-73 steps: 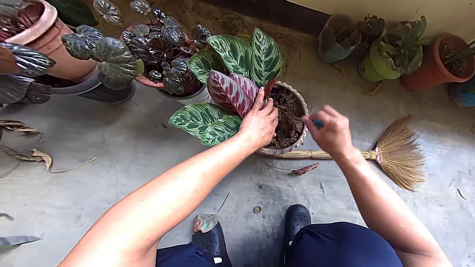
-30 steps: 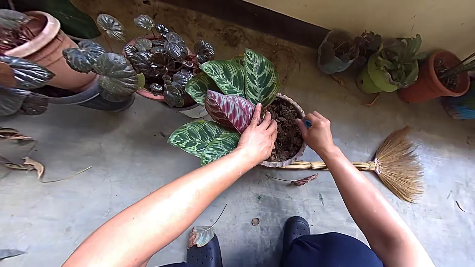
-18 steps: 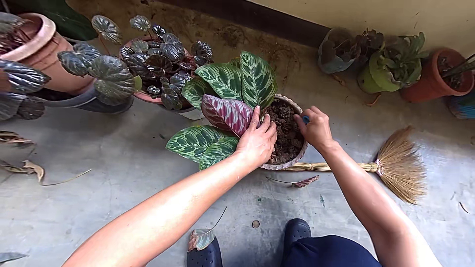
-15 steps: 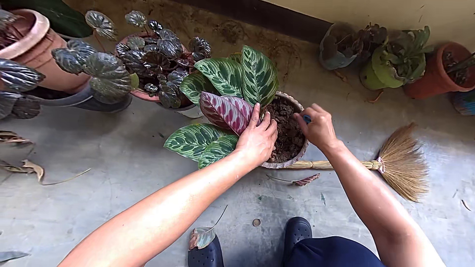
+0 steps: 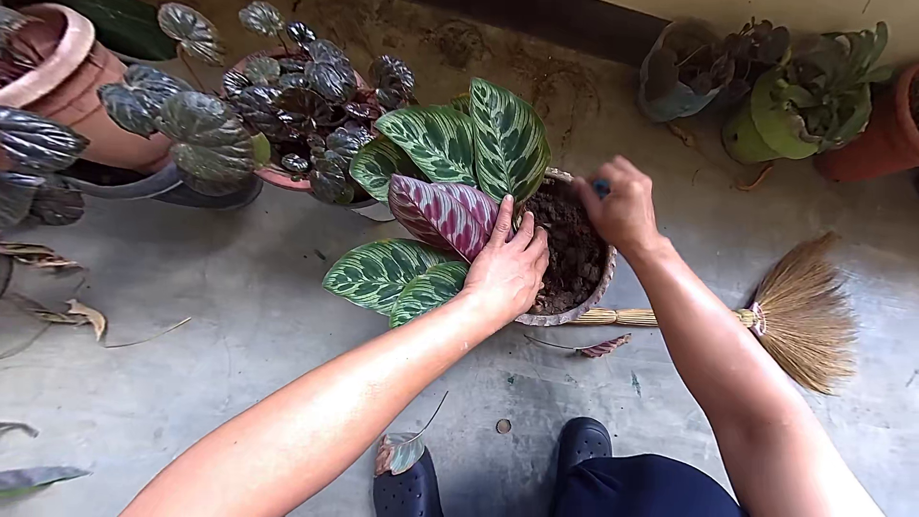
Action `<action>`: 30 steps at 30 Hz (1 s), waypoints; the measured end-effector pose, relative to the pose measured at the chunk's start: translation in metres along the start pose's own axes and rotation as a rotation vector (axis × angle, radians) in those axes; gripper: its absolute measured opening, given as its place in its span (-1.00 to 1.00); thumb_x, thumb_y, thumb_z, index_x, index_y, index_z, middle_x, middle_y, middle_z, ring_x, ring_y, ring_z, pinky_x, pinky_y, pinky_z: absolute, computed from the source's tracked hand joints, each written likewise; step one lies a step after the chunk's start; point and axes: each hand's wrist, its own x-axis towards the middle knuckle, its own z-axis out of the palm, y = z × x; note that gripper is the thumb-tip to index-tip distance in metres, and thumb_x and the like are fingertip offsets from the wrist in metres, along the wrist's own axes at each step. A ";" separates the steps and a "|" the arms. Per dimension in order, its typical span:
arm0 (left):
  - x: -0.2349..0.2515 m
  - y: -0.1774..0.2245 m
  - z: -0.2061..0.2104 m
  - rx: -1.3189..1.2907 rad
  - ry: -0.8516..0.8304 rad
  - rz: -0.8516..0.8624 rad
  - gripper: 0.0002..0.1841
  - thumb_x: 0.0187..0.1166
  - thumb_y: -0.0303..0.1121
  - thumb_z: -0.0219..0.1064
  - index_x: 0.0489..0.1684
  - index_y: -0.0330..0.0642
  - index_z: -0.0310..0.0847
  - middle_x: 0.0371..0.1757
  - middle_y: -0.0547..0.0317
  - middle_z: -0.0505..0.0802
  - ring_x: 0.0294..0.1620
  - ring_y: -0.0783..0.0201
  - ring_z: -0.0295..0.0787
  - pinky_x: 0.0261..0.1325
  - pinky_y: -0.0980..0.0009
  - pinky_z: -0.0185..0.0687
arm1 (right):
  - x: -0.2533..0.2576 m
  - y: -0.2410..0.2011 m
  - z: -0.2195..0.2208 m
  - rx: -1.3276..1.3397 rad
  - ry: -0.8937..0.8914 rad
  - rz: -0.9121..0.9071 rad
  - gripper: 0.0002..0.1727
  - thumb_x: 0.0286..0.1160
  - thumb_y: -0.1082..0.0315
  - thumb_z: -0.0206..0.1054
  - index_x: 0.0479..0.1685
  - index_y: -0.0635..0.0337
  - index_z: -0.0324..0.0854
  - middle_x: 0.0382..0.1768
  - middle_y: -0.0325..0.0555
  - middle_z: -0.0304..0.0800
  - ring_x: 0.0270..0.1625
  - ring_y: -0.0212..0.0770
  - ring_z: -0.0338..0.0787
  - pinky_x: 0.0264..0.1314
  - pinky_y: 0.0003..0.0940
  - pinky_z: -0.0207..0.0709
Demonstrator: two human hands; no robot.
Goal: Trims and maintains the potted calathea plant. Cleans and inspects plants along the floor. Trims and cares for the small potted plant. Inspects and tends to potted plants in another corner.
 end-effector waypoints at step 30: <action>0.003 -0.039 -0.051 0.117 0.206 -0.023 -0.66 0.68 -0.51 0.16 0.30 -0.09 0.73 0.70 -0.03 0.52 0.91 -0.24 -0.07 0.77 -0.51 -0.64 | -0.116 -0.101 0.012 0.061 -0.262 -0.404 -0.75 0.60 0.37 0.34 -0.45 0.30 0.64 -0.38 0.06 0.64 -0.57 -0.05 0.70 -0.60 -0.17 0.64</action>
